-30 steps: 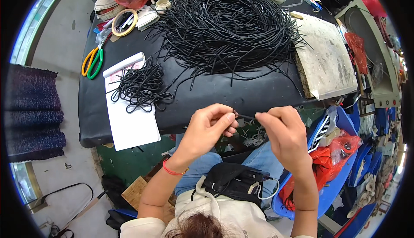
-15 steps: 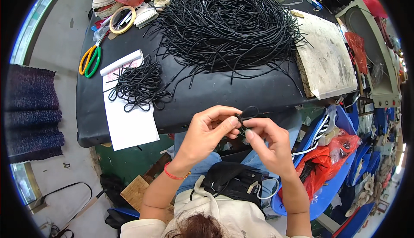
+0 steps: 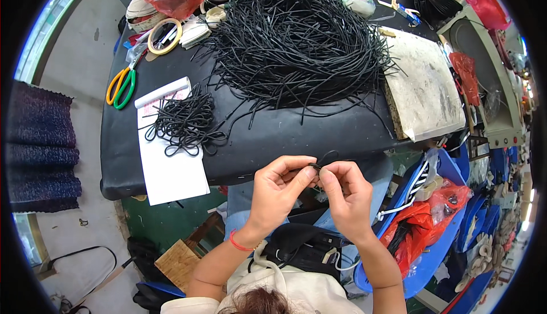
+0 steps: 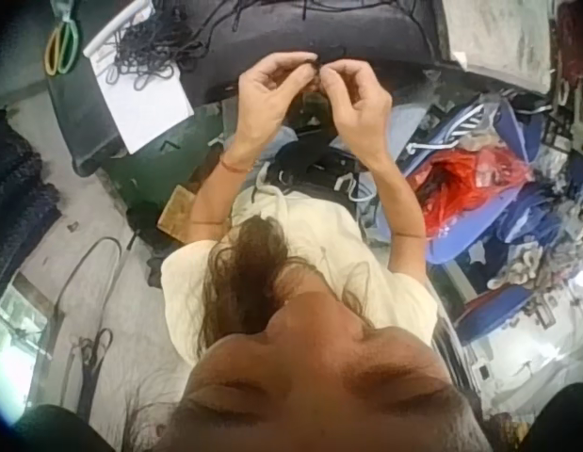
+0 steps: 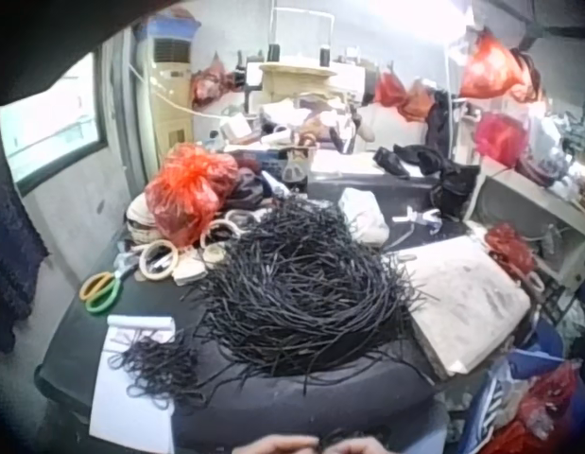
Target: The person sits at a workbench and repeatedly ties black cords into small loops by hand. They pick up individual cords from a large pile, form a knot, and place the finished loops onto a white sheet of paper on the table.
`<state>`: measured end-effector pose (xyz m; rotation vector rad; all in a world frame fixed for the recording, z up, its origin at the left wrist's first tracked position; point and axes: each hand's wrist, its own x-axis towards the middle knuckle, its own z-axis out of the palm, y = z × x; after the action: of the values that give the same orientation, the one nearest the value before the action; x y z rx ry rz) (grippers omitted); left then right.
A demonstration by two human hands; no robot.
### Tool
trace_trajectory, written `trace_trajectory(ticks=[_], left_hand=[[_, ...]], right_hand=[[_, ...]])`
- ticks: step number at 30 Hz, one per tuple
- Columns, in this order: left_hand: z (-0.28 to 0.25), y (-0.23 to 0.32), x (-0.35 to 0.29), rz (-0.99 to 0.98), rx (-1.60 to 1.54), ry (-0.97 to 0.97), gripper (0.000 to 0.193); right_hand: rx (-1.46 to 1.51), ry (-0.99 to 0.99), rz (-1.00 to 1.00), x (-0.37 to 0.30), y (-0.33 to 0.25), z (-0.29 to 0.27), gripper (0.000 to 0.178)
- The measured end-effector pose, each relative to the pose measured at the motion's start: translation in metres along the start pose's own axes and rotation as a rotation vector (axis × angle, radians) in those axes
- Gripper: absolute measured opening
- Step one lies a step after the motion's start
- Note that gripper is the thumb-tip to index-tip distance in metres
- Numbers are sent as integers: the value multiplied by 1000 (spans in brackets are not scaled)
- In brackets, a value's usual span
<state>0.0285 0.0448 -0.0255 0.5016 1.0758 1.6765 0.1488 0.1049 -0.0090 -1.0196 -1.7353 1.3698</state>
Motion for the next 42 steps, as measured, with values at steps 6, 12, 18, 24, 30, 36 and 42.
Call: trace_trajectory(ticks=[6,12,18,24,30,36,42], left_hand=[[0,-5,-1,36,13,21,19],[-1,-5,1,33,7,19,18],[7,-9,0,175,151,92,18],[0,6,3,31,15,-29,17],[1,20,3,43,542,-119,15],[2,17,-2,-90,546,-255,18],[3,19,-1,-19,562,-234,21]], right_hand=[[-114,28,-49,4,-1,5,14],[15,12,14,13,-1,5,18],[-139,18,-67,14,-2,10,21],[-274,53,-140,28,-7,2,24],[-237,-89,-121,25,-11,-6,13],[153,-44,218,18,0,-4,18],[359,-40,277,20,4,-17,25]])
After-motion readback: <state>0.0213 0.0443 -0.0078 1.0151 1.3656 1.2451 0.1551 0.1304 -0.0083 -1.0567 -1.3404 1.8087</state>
